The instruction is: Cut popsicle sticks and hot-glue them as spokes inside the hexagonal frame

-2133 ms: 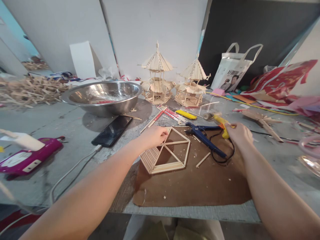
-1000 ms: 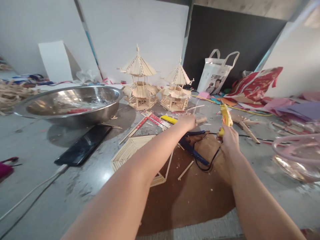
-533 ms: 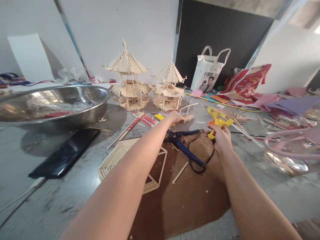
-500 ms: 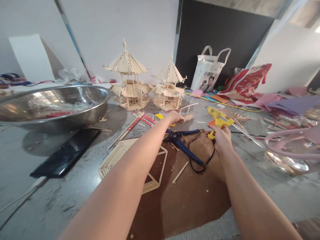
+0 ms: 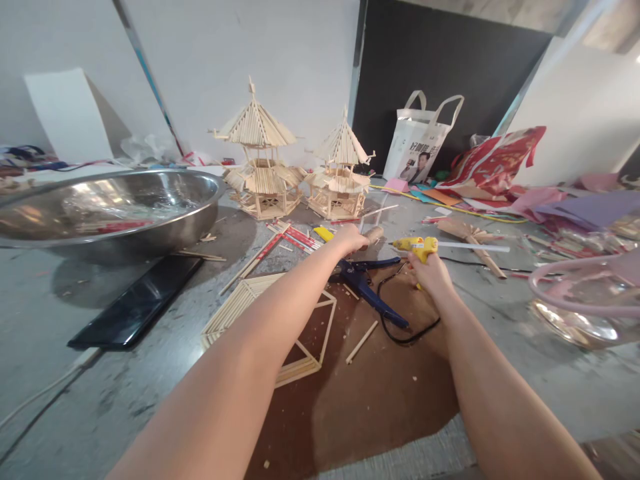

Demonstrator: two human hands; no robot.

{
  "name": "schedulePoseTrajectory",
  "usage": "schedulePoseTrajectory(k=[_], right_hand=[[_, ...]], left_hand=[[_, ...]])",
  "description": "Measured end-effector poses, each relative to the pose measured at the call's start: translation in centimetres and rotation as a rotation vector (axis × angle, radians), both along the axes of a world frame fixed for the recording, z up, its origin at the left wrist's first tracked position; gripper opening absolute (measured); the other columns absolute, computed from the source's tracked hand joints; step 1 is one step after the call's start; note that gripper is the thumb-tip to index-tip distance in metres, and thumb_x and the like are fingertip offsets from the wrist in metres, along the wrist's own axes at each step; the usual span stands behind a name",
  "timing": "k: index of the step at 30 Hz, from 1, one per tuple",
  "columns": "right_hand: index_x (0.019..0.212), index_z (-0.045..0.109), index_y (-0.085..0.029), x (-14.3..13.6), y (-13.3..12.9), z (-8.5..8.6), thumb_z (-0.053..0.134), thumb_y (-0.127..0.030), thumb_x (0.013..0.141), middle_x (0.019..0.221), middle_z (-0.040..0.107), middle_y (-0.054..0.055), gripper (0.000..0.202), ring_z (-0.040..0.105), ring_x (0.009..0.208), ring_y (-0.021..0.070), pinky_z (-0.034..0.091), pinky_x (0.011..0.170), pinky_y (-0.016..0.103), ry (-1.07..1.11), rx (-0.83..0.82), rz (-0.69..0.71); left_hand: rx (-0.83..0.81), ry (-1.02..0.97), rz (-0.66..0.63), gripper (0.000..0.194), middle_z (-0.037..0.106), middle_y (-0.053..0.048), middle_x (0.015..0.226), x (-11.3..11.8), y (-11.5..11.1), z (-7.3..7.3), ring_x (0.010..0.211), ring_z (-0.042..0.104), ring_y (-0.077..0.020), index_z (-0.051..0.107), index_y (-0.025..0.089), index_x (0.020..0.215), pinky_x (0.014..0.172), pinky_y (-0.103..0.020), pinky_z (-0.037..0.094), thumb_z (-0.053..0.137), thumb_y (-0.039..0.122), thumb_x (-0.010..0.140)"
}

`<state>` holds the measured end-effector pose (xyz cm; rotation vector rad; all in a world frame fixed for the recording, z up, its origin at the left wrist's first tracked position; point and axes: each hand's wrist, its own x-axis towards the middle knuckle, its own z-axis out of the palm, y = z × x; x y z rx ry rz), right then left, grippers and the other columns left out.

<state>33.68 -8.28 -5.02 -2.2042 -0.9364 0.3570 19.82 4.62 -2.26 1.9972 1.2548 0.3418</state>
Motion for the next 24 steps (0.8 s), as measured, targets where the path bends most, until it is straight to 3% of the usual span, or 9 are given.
schedulePoseTrajectory(k=[7,24], right_hand=[[0.098,0.051,-0.015,-0.3,0.2,0.4,0.037,-0.049,0.071,0.083,0.061,0.012,0.046,0.058,0.077,0.0238,0.041,0.059,0.030,-0.140,-0.130,-0.012],[0.102,0.048,-0.016,-0.6,0.3,0.3,0.031,-0.053,0.073,0.090,0.059,0.013,0.050,0.056,0.085,0.0246,0.041,0.063,0.030,-0.208,-0.195,0.007]], left_hand=[[0.185,0.075,-0.079,0.017,0.055,-0.002,0.051,0.0,-0.4,-0.1,0.056,0.053,-0.0154,0.059,0.014,0.060,0.048,-0.021,0.035,0.057,0.029,0.054],[0.264,0.110,-0.103,0.021,0.057,-0.004,0.055,-0.3,-1.1,0.0,0.057,0.054,-0.0159,0.061,0.012,0.065,0.048,-0.022,0.036,0.054,0.031,0.059]])
